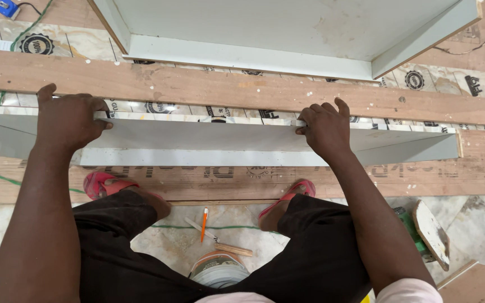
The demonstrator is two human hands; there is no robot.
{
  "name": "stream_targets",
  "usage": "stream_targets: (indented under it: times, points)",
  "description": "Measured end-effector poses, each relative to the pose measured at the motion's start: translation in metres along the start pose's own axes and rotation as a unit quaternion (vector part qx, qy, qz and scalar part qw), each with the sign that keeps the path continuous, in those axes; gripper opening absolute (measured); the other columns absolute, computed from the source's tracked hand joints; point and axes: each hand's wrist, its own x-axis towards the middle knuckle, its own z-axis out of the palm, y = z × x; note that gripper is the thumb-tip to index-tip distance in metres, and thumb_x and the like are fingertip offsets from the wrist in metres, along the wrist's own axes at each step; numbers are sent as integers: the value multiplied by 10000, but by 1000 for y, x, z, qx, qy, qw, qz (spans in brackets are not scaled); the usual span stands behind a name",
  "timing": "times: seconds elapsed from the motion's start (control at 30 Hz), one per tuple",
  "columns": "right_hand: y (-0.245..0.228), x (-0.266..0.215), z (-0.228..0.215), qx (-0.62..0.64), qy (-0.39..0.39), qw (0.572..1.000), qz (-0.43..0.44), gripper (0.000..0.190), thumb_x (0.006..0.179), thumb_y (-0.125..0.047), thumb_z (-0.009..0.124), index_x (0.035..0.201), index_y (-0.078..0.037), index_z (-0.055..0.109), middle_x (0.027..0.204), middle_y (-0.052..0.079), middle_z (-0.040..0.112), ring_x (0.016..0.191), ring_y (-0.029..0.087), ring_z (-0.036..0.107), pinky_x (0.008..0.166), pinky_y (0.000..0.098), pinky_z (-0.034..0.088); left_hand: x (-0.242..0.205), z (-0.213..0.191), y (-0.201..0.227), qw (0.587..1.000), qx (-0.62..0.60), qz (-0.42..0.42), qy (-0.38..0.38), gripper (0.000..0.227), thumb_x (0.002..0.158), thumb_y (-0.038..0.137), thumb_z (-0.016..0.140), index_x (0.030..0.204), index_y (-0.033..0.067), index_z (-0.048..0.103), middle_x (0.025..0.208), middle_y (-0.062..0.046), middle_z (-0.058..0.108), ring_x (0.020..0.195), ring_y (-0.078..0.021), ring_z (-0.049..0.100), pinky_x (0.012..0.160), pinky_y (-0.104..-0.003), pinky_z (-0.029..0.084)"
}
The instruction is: The person applies masking tape to the edges of a white wooden cabinet frame. They repeatedly tear off strips of tape and press them along the seams and corners of the furniture piece, smoothing the tape down with their fingers.
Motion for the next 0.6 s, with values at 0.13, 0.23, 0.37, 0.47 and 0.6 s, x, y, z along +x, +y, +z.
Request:
stream_targets:
  times: [0.13, 0.23, 0.37, 0.47, 0.6]
  points:
    - [1, 2, 3, 11, -21, 1000, 15, 239, 830, -325, 816, 969, -146, 742, 949, 9, 713, 1057, 238, 654, 1160, 553, 307, -2, -2, 2, 999, -29, -13, -5, 388, 833, 490, 803, 1156, 277, 776, 1141, -27, 776, 1117, -231, 706, 1221, -599, 258]
    - [0, 4, 0, 21, -51, 998, 33, 256, 830, -321, 808, 1009, -151, 741, 983, 22, 714, 1098, 251, 646, 1156, 564, 307, 4, -18, 19, 995, -82, 14, 49, 647, 668, 531, 837, 1227, 223, 737, 1204, -93, 731, 1170, -315, 644, 1100, -673, 225]
    - [-1, 6, -8, 85, -60, 994, 35, 438, 781, -350, 806, 1156, -143, 716, 1068, 73, 710, 1129, 296, 622, 1127, 611, 261, 17, -45, 81, 953, -267, 92, 107, 648, 807, 597, 755, 1274, 152, 694, 1322, -115, 677, 1254, -344, 596, 1137, -656, 216]
    - [-11, 8, -7, 206, 9, 979, -2, 428, 925, -380, 740, 1279, -147, 679, 1240, 94, 696, 1187, 297, 623, 1149, 613, 276, 35, -50, 157, 932, -325, 127, 93, 460, 1045, 544, 557, 1247, 161, 714, 1290, -91, 715, 1208, -320, 643, 1153, -586, 335]
    - [-50, 24, 9, 222, 14, 974, 35, 379, 1021, -409, 632, 1315, -174, 672, 1282, 71, 700, 1230, 281, 626, 1192, 609, 258, 53, -49, 214, 940, -287, 172, 64, 498, 1037, 547, 505, 1170, 119, 722, 1138, -107, 741, 1099, -319, 668, 1062, -579, 386]
